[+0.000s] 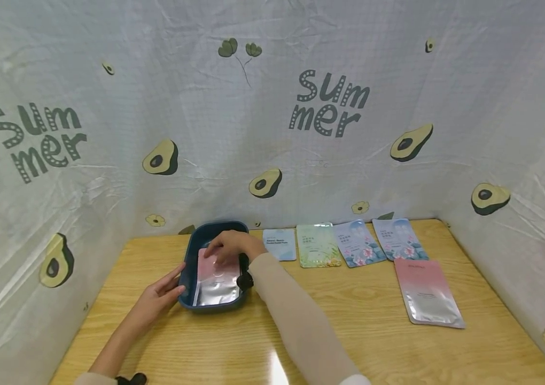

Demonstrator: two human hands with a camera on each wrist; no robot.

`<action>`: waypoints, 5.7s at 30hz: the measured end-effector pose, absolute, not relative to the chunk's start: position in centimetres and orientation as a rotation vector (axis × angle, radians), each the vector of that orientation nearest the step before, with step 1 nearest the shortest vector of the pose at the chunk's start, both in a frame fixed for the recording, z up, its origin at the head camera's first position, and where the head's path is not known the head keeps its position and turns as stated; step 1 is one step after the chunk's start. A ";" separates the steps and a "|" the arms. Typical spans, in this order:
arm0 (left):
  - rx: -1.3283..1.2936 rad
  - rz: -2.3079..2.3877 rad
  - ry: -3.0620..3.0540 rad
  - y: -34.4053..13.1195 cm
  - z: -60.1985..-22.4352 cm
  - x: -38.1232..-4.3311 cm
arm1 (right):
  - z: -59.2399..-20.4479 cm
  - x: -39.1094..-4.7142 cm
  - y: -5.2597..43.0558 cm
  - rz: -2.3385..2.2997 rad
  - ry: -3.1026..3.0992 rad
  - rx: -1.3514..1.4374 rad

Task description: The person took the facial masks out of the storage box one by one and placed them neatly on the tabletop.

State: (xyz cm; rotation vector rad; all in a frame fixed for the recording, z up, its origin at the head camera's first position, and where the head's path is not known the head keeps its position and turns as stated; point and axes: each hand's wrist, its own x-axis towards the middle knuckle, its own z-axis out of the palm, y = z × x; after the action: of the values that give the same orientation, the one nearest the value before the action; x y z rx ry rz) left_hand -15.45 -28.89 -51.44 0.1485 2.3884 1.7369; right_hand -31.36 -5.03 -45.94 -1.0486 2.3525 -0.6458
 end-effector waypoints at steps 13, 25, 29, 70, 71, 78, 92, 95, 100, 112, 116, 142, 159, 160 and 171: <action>0.172 1.819 2.305 -28.8 -51.5 -15.4 | -44.8 -31.3 -2.7 -0.911 2.135 -1.017; 0.207 1.823 2.291 -28.8 -51.5 -15.6 | -45.8 -30.6 -2.8 -1.323 2.198 -0.965; 0.227 1.836 2.284 -28.9 -51.3 -15.7 | -45.5 -30.2 -3.1 -1.266 2.194 -1.005; 0.170 1.829 2.237 -28.8 -51.1 -15.5 | -44.2 -30.0 1.6 -1.345 2.376 -1.176; 0.170 1.834 2.233 -28.8 -51.1 -15.5 | -44.2 -30.0 1.9 -1.357 2.374 -1.181; 0.199 1.894 2.172 -28.9 -51.3 -15.7 | -43.4 -30.0 3.4 -1.464 2.357 -1.170; 0.225 1.892 2.185 -28.8 -51.3 -16.0 | -43.5 -29.6 7.1 -1.616 2.313 -1.137; 0.234 1.904 2.174 -28.9 -51.4 -16.0 | -43.4 -29.3 7.7 -1.611 2.337 -1.115; 0.224 1.905 2.187 -29.0 -51.5 -16.0 | -43.3 -29.1 8.9 -1.598 2.363 -1.081; 0.230 1.887 2.216 -29.0 -51.7 -15.9 | -43.9 -29.1 11.6 -1.606 2.402 -1.082; 0.236 1.893 2.204 -28.9 -51.8 -15.7 | -44.4 -28.8 12.5 -1.573 2.422 -1.080; 0.187 1.859 2.217 -29.3 -52.0 -15.6 | -47.3 -25.5 21.6 -1.483 2.474 -0.838; 0.242 1.746 2.383 -28.9 -51.9 -15.5 | -49.2 -21.8 30.3 -1.475 2.391 -0.696; 0.238 1.742 2.388 -28.9 -51.9 -15.5 | -49.4 -21.5 30.8 -1.473 2.381 -0.693; 0.246 1.776 2.356 -29.2 -52.1 -15.6 | -49.9 -20.8 34.4 -1.300 2.356 -0.746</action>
State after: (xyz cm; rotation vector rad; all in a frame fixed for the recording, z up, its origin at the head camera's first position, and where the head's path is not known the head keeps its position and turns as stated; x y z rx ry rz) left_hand -15.59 -29.23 -52.07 0.2459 2.3562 1.7757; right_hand -20.83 34.38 -49.95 -0.7464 2.3557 -1.2995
